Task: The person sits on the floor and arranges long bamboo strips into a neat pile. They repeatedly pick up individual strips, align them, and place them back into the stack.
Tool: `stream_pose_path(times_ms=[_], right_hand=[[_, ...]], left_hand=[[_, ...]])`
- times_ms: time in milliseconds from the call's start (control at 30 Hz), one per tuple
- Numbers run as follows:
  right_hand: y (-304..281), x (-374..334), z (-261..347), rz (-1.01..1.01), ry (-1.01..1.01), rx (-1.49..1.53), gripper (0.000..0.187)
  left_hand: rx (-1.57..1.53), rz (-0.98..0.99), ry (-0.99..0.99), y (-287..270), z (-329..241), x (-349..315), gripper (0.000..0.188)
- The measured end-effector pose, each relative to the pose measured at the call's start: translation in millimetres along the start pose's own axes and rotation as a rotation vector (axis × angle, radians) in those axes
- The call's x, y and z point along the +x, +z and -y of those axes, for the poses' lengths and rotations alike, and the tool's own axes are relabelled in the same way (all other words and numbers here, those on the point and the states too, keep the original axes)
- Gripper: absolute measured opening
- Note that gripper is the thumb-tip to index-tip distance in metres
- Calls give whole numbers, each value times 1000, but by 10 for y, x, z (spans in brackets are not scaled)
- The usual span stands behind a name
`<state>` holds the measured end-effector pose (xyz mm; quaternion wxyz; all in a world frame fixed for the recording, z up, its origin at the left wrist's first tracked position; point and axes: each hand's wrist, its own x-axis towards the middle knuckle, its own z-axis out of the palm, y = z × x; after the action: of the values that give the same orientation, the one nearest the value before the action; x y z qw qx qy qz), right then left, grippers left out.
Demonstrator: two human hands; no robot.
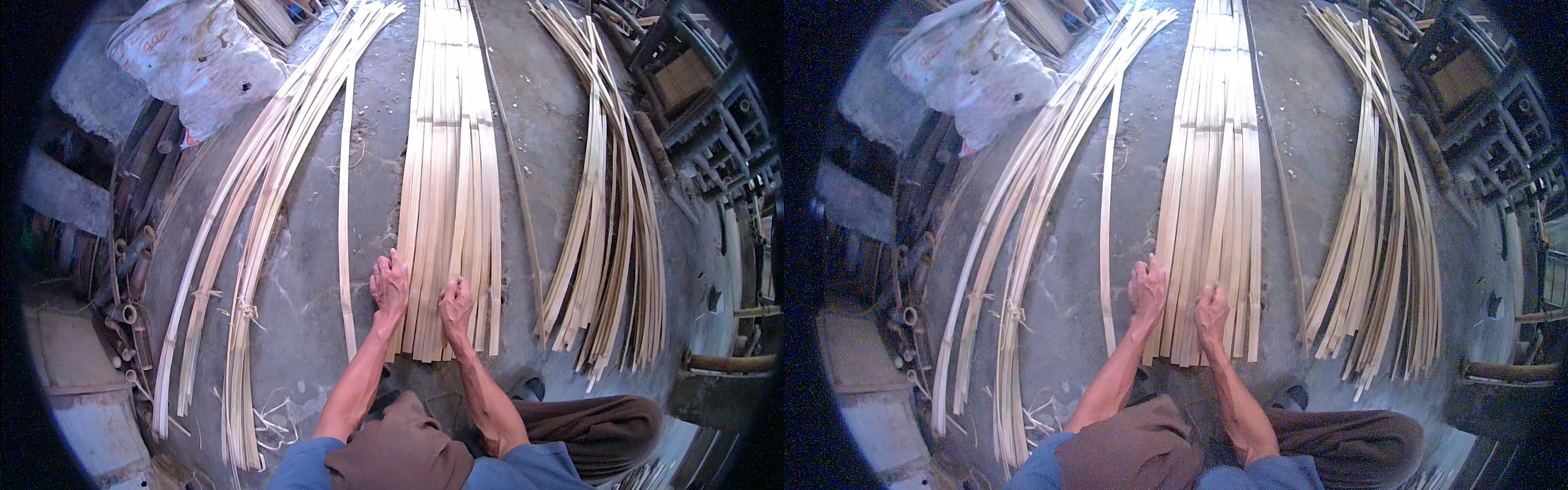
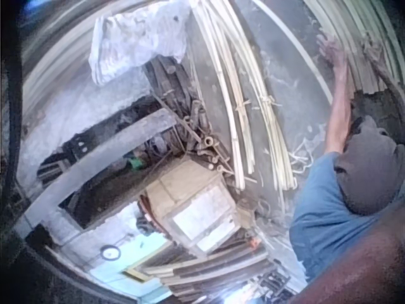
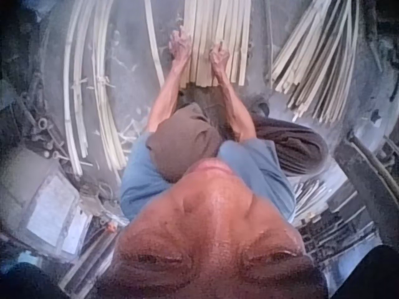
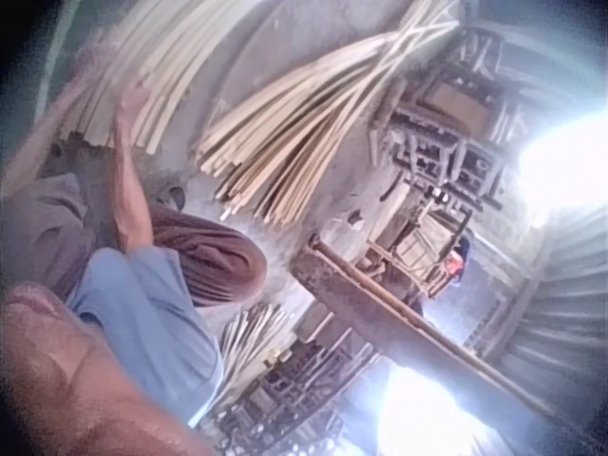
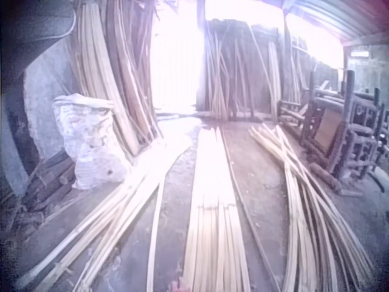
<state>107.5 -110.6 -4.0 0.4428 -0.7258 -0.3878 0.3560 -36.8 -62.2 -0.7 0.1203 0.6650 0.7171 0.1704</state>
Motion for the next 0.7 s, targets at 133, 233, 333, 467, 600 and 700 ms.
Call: stream_pose_path(times_ms=[133,233,333,467,600,700], right_hand=[[10,46,-235,-37,-31,-109,26],[-31,-70,210,44,108,95,28],[-91,-46,242,72,81,120,27],[-82,-69,246,43,75,158,25],[-79,-67,285,71,72,160,28],[-86,-54,301,84,98,153,29]], left_hand=[[-102,-16,99,23,171,37,51],[-199,133,100,-129,353,188,47],[-256,150,129,-167,356,255,45],[-348,51,136,-137,377,247,40],[-463,4,162,-68,496,267,39],[-506,-100,135,-78,475,183,40]])
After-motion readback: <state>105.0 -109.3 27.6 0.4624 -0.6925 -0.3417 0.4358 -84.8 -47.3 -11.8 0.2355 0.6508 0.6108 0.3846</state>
